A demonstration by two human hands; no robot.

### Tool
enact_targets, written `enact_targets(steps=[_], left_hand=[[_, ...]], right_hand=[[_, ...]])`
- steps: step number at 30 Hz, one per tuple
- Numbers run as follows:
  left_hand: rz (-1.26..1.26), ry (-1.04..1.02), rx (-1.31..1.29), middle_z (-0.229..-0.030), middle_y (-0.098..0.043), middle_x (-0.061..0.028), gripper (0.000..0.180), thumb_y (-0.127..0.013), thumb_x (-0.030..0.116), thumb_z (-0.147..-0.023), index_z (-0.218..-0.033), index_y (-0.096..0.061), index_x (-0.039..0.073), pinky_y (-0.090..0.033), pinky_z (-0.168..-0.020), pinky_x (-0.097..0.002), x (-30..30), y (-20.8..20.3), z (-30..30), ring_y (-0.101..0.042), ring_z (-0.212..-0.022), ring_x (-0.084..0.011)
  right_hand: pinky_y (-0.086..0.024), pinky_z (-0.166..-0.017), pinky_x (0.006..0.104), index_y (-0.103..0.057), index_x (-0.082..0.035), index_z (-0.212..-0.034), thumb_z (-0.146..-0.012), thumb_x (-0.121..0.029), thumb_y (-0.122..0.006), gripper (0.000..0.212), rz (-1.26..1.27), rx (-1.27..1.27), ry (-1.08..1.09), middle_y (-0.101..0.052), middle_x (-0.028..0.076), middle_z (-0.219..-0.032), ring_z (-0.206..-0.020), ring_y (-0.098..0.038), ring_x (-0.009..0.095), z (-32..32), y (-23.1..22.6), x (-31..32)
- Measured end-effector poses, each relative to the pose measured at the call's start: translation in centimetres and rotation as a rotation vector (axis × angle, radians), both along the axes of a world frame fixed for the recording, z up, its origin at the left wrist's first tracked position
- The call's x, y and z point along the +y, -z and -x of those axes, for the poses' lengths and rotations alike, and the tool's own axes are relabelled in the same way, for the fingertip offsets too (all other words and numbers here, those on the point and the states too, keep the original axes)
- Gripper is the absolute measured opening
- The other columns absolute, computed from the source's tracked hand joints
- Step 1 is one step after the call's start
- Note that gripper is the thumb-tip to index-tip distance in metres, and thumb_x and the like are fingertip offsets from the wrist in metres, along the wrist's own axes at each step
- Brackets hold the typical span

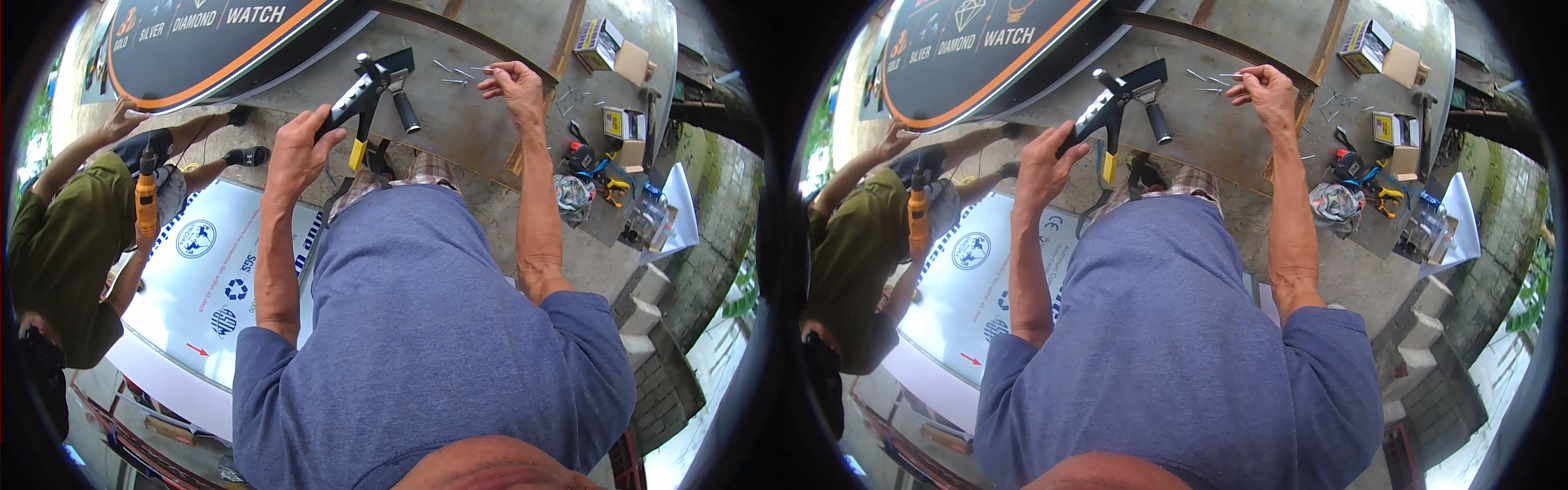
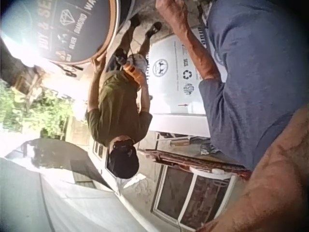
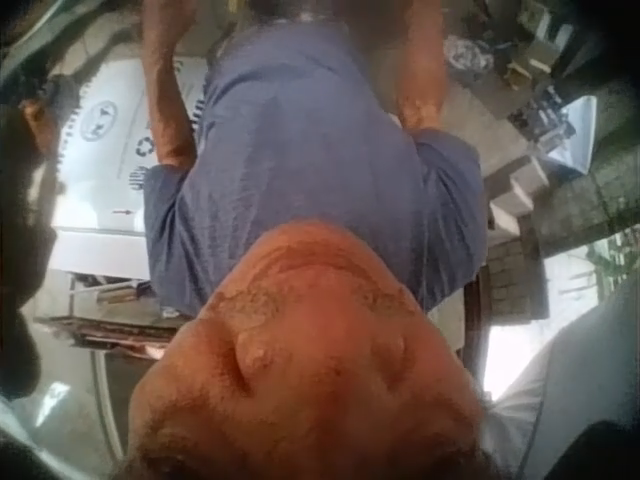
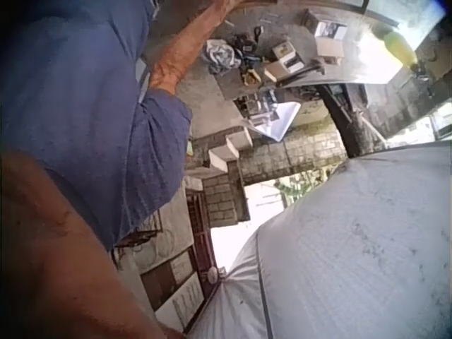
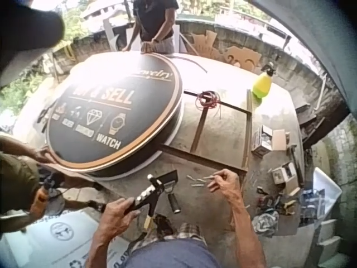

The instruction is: Assembling a circular business sign onto a frame using a hand riveter and electric drill.

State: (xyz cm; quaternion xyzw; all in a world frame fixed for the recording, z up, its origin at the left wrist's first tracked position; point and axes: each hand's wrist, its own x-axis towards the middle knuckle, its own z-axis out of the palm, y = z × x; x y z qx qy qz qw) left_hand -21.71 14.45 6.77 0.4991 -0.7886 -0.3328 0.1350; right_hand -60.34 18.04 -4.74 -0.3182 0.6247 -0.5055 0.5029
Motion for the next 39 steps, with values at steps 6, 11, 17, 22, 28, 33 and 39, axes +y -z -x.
enact_targets(steps=[6,11,17,22,28,33,39], left_hand=[[-0.081,0.133,-0.235,-0.087,-0.062,-0.0142,0.027,-0.070,0.023,-0.092,-0.109,-0.063,0.004,-0.049,-0.076,-0.0447,-1.5,-2.5,2.0,-0.064,-0.083,-0.0319],[-0.117,0.253,-0.427,-0.090,-0.065,-0.0138,0.024,-0.068,0.027,-0.094,-0.103,-0.064,0.005,-0.052,-0.081,-0.0463,-1.3,-4.0,3.0,-0.066,-0.089,-0.0323],[-0.119,0.268,-0.469,-0.090,-0.065,-0.0135,0.024,-0.069,0.026,-0.093,-0.102,-0.066,0.005,-0.052,-0.083,-0.0448,-0.9,-4.7,3.5,-0.066,-0.090,-0.0312],[-0.134,0.239,-0.461,-0.091,-0.066,-0.0137,0.024,-0.070,0.026,-0.092,-0.103,-0.068,0.005,-0.052,-0.084,-0.0444,-0.6,-4.7,3.3,-0.066,-0.090,-0.0311],[-0.142,0.234,-0.456,-0.091,-0.066,-0.0135,0.023,-0.070,0.026,-0.092,-0.104,-0.069,0.005,-0.052,-0.085,-0.0440,-0.5,-4.5,3.0,-0.067,-0.091,-0.0306],[-0.153,0.242,-0.456,-0.090,-0.066,-0.0140,0.023,-0.070,0.025,-0.092,-0.103,-0.070,0.005,-0.052,-0.084,-0.0449,-0.3,-4.5,2.9,-0.066,-0.090,-0.0312],[-0.091,0.205,-0.353,-0.087,-0.064,-0.0154,0.023,-0.070,0.022,-0.091,-0.105,-0.067,0.004,-0.050,-0.081,-0.0458,0.2,-4.0,1.4,-0.064,-0.087,-0.0333]], right_hand=[[-0.056,-0.055,0.0244,-0.065,0.004,-0.107,-0.101,-0.010,-0.057,0.017,0.015,0.148,-0.125,-0.074,0.012,-0.093,-0.068,-0.069,0.014,-0.2,-4.0,-3.3],[-0.051,-0.056,0.0225,-0.069,-0.005,-0.107,-0.100,-0.013,-0.060,0.014,0.262,0.262,-0.389,-0.074,0.004,-0.088,-0.064,-0.063,0.008,-3.1,-8.0,-4.5],[-0.052,-0.064,0.0283,-0.068,-0.003,-0.103,-0.096,-0.014,-0.062,0.014,0.313,0.463,-0.603,-0.071,0.005,-0.080,-0.069,-0.064,0.012,-6.4,-10.2,-5.8],[-0.052,-0.064,0.0303,-0.069,-0.004,-0.102,-0.096,-0.015,-0.062,0.015,0.313,0.486,-0.640,-0.071,0.007,-0.081,-0.069,-0.065,0.015,-7.2,-9.8,-6.0],[-0.052,-0.066,0.0329,-0.068,-0.005,-0.103,-0.096,-0.015,-0.063,0.013,0.303,0.571,-0.681,-0.070,0.009,-0.083,-0.072,-0.067,0.019,-7.6,-9.5,-5.9],[-0.053,-0.068,0.0363,-0.067,-0.008,-0.106,-0.096,-0.014,-0.063,0.013,0.606,0.845,-0.720,-0.070,0.009,-0.090,-0.078,-0.068,0.027,-9.1,-9.5,-4.8],[-0.055,-0.074,0.0361,-0.064,-0.007,-0.117,-0.099,-0.027,-0.062,0.027,0.284,0.638,-0.402,-0.070,0.011,-0.101,-0.086,-0.069,0.028,-10.1,-6.6,-2.5]])
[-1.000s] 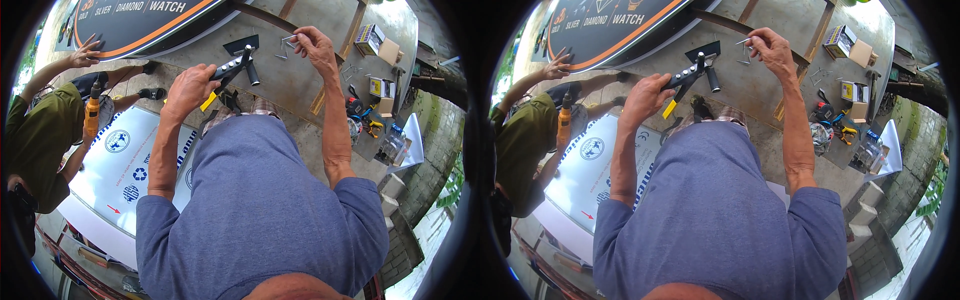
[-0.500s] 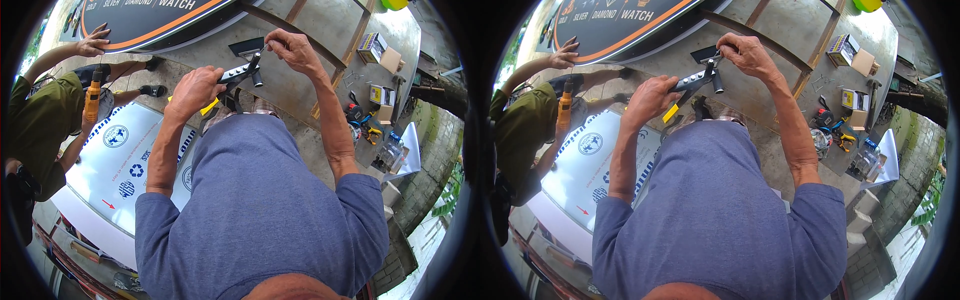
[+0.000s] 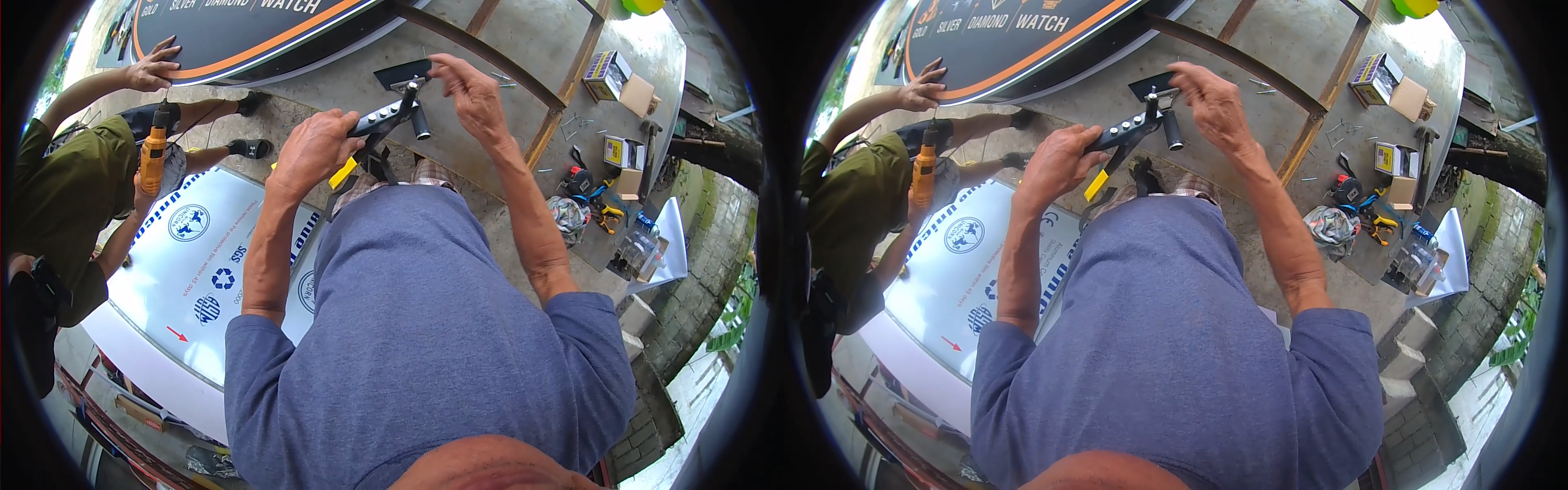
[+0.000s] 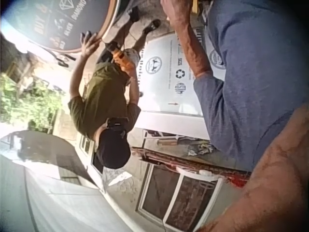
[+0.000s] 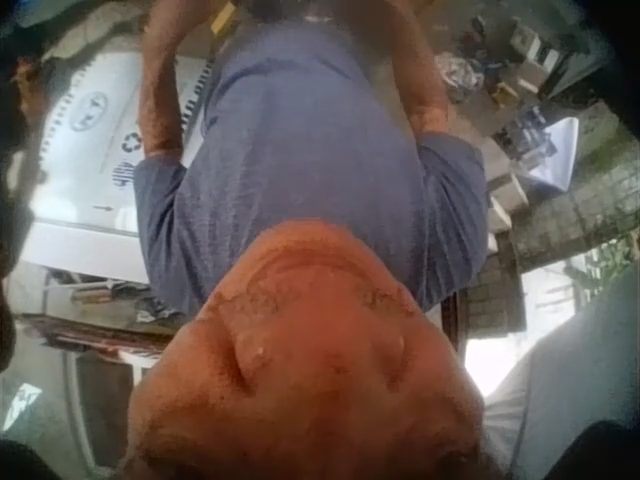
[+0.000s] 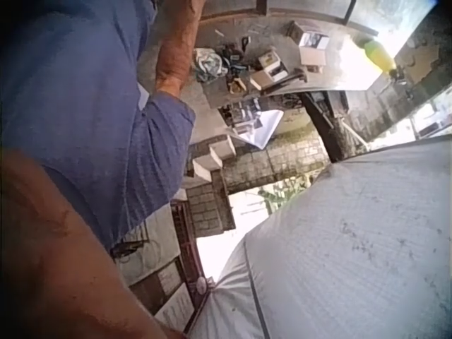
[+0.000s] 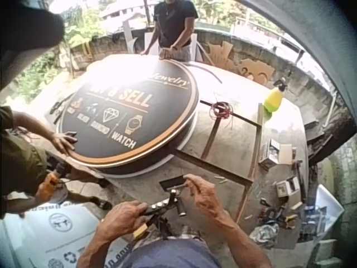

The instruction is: Assembling a circular business sign onto a frame using a hand riveter and electric drill.

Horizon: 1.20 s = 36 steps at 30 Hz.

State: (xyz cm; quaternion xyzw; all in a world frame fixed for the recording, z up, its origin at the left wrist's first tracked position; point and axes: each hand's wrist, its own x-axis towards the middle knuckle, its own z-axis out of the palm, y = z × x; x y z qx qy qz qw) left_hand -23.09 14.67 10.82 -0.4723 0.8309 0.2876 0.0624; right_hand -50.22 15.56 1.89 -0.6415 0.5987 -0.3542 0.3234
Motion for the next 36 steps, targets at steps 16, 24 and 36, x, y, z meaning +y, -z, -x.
enact_targets(steps=[16,24,36], left_hand=[[0.017,-0.113,0.081,-0.082,-0.059,-0.0165,0.026,-0.072,0.018,-0.089,-0.109,-0.065,0.002,-0.046,-0.070,-0.0434,0.3,0.9,-3.6,-0.061,-0.075,-0.0329],[0.028,-0.106,0.199,-0.082,-0.060,-0.0167,0.029,-0.074,0.016,-0.088,-0.112,-0.066,0.003,-0.047,-0.069,-0.0419,0.2,0.5,-2.7,-0.061,-0.073,-0.0304],[0.019,-0.170,0.352,-0.083,-0.063,-0.0133,0.031,-0.075,0.022,-0.089,-0.111,-0.068,0.002,-0.047,-0.069,-0.0408,-1.2,-1.8,-1.7,-0.061,-0.073,-0.0261]], right_hand=[[-0.047,-0.095,0.0502,-0.048,0.005,-0.128,-0.091,-0.015,-0.054,0.042,-0.260,0.029,0.021,-0.053,0.029,-0.116,-0.107,-0.057,0.045,-1.3,6.6,6.9],[-0.047,-0.089,0.0518,-0.056,0.004,-0.123,-0.097,-0.020,-0.051,0.036,-0.078,0.298,0.801,-0.063,0.029,-0.103,-0.095,-0.061,0.045,15.8,5.1,14.0],[-0.051,-0.093,0.0442,-0.069,0.000,-0.115,-0.097,-0.025,-0.062,0.032,-0.004,0.679,0.768,-0.068,0.024,-0.116,-0.107,-0.067,0.035,18.9,5.1,9.9]])
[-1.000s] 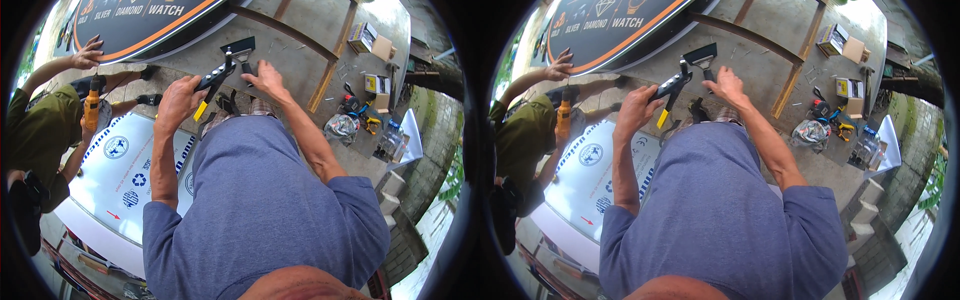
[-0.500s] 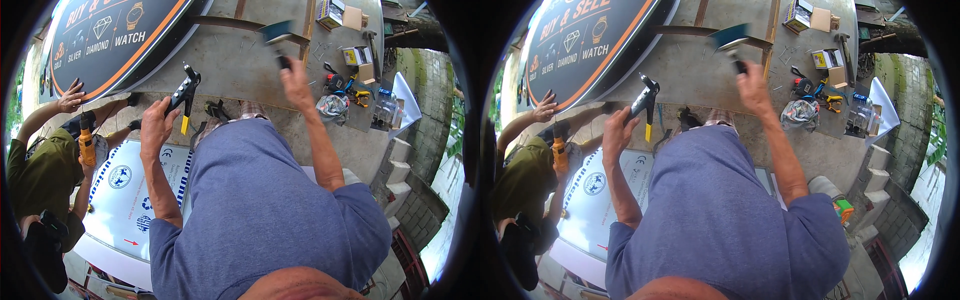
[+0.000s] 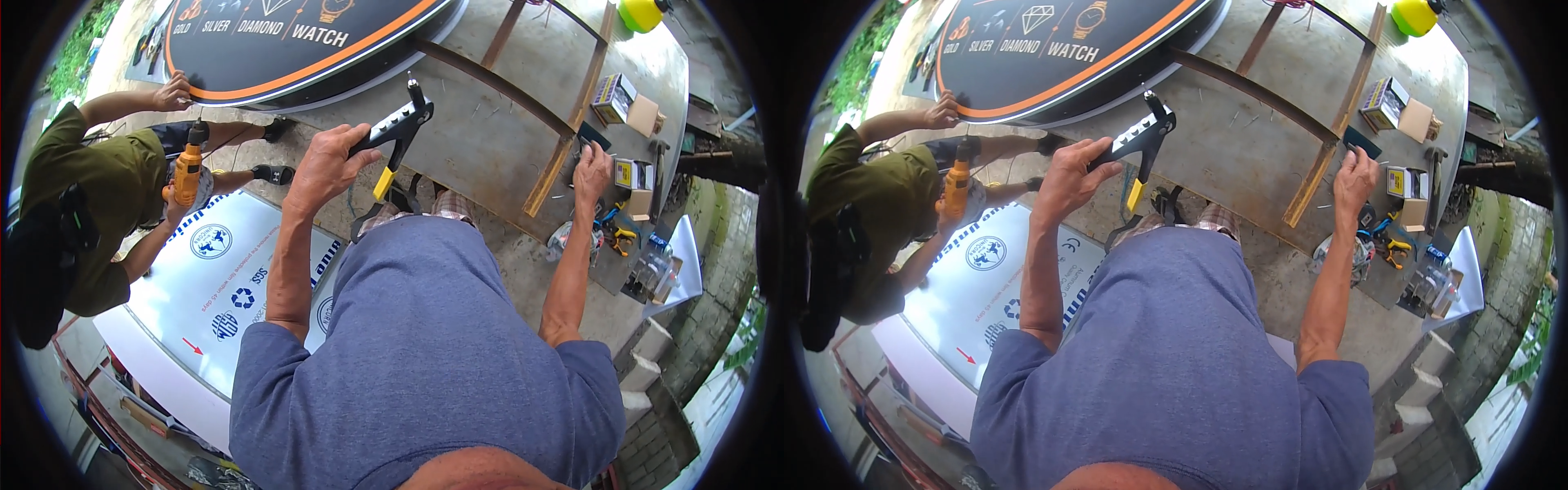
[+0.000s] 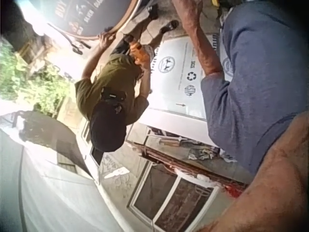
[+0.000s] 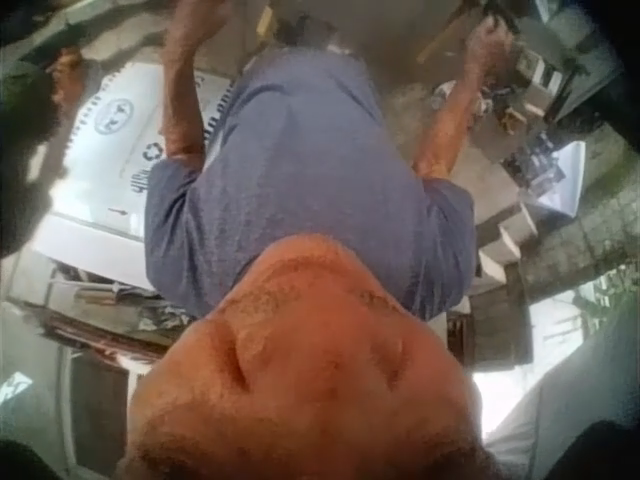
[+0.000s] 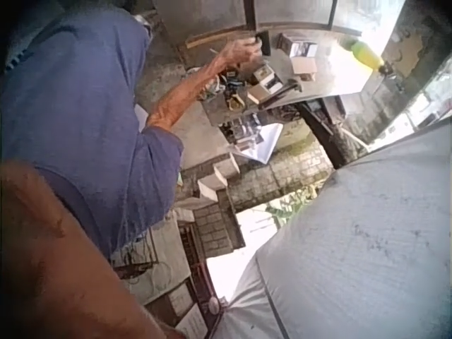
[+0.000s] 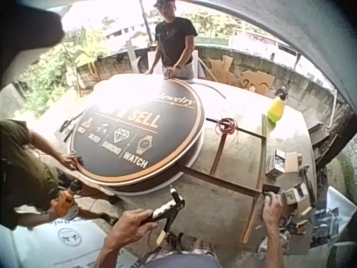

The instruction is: Assembling a circular business sign onto a frame using a hand riveter and electric drill.

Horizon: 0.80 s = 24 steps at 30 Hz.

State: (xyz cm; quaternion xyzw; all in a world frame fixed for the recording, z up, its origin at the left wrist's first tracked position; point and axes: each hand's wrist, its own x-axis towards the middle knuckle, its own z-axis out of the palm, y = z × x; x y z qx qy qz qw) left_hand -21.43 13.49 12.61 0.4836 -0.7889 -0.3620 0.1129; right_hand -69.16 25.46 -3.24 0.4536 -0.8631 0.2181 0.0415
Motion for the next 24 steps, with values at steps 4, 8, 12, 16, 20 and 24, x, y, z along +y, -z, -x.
enact_targets(steps=[4,8,12,16,20,24], left_hand=[[-0.022,-0.054,0.050,-0.089,-0.068,-0.0123,0.038,-0.076,0.022,-0.089,-0.119,-0.069,0.000,-0.050,-0.071,-0.0358,-0.1,0.3,0.2,-0.062,-0.075,-0.0218],[0.046,-0.212,0.185,-0.093,-0.069,-0.0158,0.037,-0.075,0.020,-0.088,-0.117,-0.067,-0.002,-0.052,-0.075,-0.0362,1.1,2.0,2.1,-0.066,-0.078,-0.0246],[0.176,-0.307,0.341,-0.096,-0.067,-0.0230,0.031,-0.070,0.019,-0.092,-0.111,-0.064,-0.005,-0.052,-0.079,-0.0444,2.4,4.3,5.2,-0.066,-0.087,-0.0381],[0.119,-0.280,0.424,-0.094,-0.065,-0.0245,0.027,-0.067,0.019,-0.094,-0.106,-0.061,-0.004,-0.050,-0.081,-0.0478,3.3,5.9,6.8,-0.064,-0.090,-0.0426],[-0.073,-0.216,0.489,-0.092,-0.066,-0.0169,0.024,-0.063,0.021,-0.098,-0.106,-0.062,-0.002,-0.054,-0.074,-0.0420,3.1,7.1,4.7,-0.066,-0.084,-0.0307],[-0.107,-0.669,0.569,-0.092,-0.066,-0.0059,0.030,-0.060,0.021,-0.101,-0.122,-0.064,0.000,-0.056,-0.066,-0.0295,0.9,9.6,-1.6,-0.064,-0.079,-0.0110]], right_hand=[[-0.050,-0.091,0.0324,-0.062,-0.003,-0.131,-0.102,-0.035,-0.060,0.043,0.074,-1.194,-0.386,-0.069,0.007,-0.115,-0.102,-0.065,0.016,-12.1,-4.4,-3.8],[-0.047,-0.095,0.0315,-0.052,0.000,-0.138,-0.096,-0.043,-0.068,0.061,0.075,-1.567,-0.529,-0.065,0.007,-0.118,-0.107,-0.060,0.016,-24.0,-5.9,-6.1],[-0.046,-0.092,0.0310,-0.053,-0.001,-0.126,-0.086,-0.051,-0.078,0.069,0.028,-1.512,-0.365,-0.061,0.007,-0.109,-0.101,-0.056,0.016,-27.3,-6.3,-9.1],[-0.047,-0.082,0.0286,-0.053,0.000,-0.112,-0.077,-0.047,-0.086,0.067,-0.005,-1.331,-0.308,-0.058,0.005,-0.098,-0.091,-0.057,0.015,-26.7,-6.0,-10.4],[-0.047,-0.078,0.0285,-0.056,0.000,-0.109,-0.072,-0.044,-0.087,0.065,-0.181,-1.273,-0.385,-0.059,0.004,-0.089,-0.084,-0.058,0.016,-24.4,-5.1,-10.2],[-0.048,-0.081,0.0359,-0.057,0.004,-0.115,-0.068,-0.050,-0.086,0.077,-0.363,-0.930,-0.484,-0.064,0.010,-0.094,-0.087,-0.061,0.022,-21.2,-3.5,-9.9]])
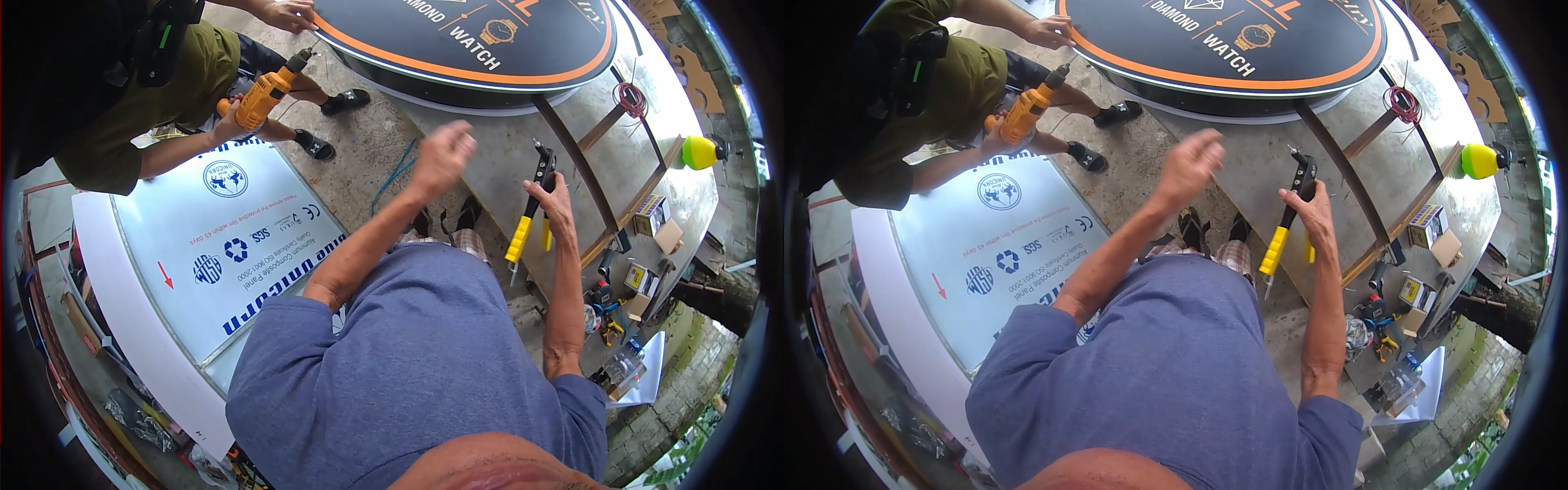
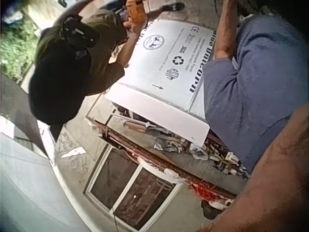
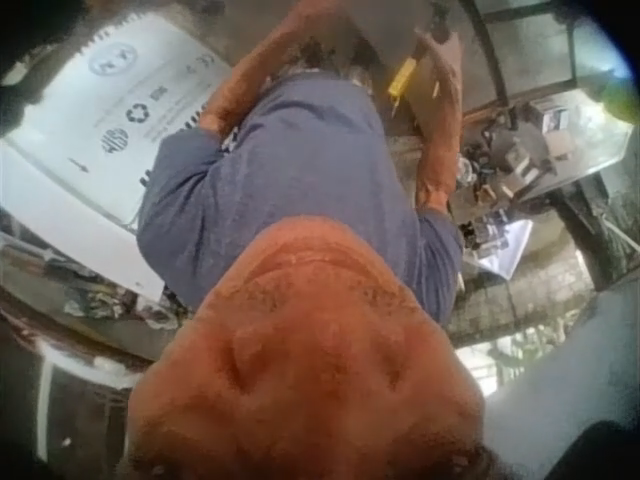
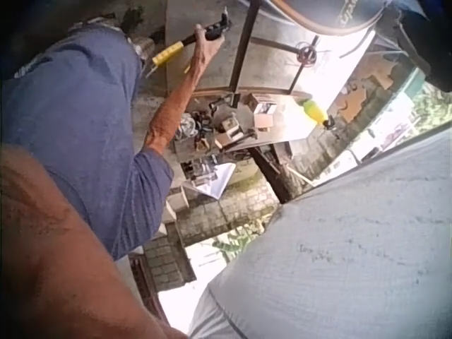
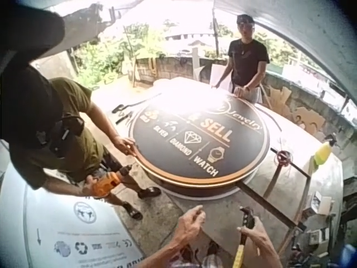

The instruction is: Assembling a circular business sign onto a frame using a hand riveter and electric drill.

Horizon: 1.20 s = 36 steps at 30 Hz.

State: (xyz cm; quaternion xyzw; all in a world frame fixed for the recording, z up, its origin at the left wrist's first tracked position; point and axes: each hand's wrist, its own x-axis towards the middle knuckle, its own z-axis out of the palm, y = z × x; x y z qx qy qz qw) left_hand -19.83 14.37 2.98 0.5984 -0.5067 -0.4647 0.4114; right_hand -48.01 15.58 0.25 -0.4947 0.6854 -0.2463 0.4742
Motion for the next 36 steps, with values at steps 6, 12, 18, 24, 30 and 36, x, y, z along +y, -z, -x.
enact_targets(steps=[6,12,18,24,30,36], left_hand=[[0.241,-0.386,-0.171,-0.099,-0.059,-0.0183,0.046,-0.071,0.023,-0.092,-0.119,-0.056,-0.010,-0.055,-0.069,-0.0380,-7.5,4.7,-9.5,-0.062,-0.080,-0.0262],[0.229,-0.515,-0.140,-0.108,-0.056,-0.0231,0.061,-0.078,0.027,-0.089,-0.121,-0.050,-0.017,-0.056,-0.071,-0.0374,-12.4,6.5,-11.2,-0.067,-0.084,-0.0265],[0.309,-0.665,-0.307,-0.101,-0.058,-0.0209,0.056,-0.078,0.021,-0.087,-0.120,-0.052,-0.015,-0.054,-0.071,-0.0373,-12.7,6.7,-10.9,-0.063,-0.079,-0.0251],[0.331,-0.685,-0.277,-0.100,-0.059,-0.0186,0.053,-0.077,0.020,-0.086,-0.123,-0.055,-0.011,-0.053,-0.069,-0.0362,-12.6,6.1,-10.2,-0.062,-0.080,-0.0238],[0.296,-0.721,-0.221,-0.120,-0.047,-0.0178,0.064,-0.073,0.018,-0.093,-0.140,-0.045,-0.015,-0.061,-0.068,-0.0305,-12.4,6.1,-9.7,-0.063,-0.092,-0.0215],[0.271,-0.717,0.001,-0.111,-0.054,-0.0105,0.069,-0.072,0.011,-0.094,-0.147,-0.036,-0.011,-0.062,-0.068,-0.0281,-12.2,5.0,-9.0,-0.065,-0.085,-0.0146]], right_hand=[[-0.047,-0.083,0.0406,-0.059,0.006,-0.117,-0.066,-0.050,-0.083,0.080,0.133,0.525,-0.208,-0.056,0.015,-0.098,-0.090,-0.056,0.028,3.6,3.2,0.8],[-0.047,-0.087,0.0445,-0.062,0.006,-0.121,-0.063,-0.049,-0.084,0.083,0.222,0.650,-0.239,-0.052,0.021,-0.103,-0.101,-0.054,0.036,5.0,6.4,2.2],[-0.045,-0.091,0.0487,-0.058,0.004,-0.127,-0.064,-0.045,-0.084,0.084,0.324,0.774,-0.318,-0.054,0.024,-0.108,-0.106,-0.053,0.041,5.0,7.6,1.5],[-0.045,-0.096,0.0498,-0.052,0.000,-0.128,-0.062,-0.031,-0.089,0.081,0.328,0.738,-0.308,-0.055,0.022,-0.114,-0.111,-0.052,0.042,5.1,7.8,0.7],[-0.046,-0.097,0.0464,-0.055,0.001,-0.132,-0.068,-0.034,-0.089,0.080,0.386,0.766,-0.335,-0.054,0.022,-0.120,-0.114,-0.052,0.040,4.3,4.9,0.0],[-0.054,-0.083,0.0389,-0.065,0.004,-0.118,-0.092,-0.016,-0.069,0.033,0.728,0.395,-0.072,-0.065,0.019,-0.104,-0.095,-0.065,0.032,6.3,-0.1,-7.4]])
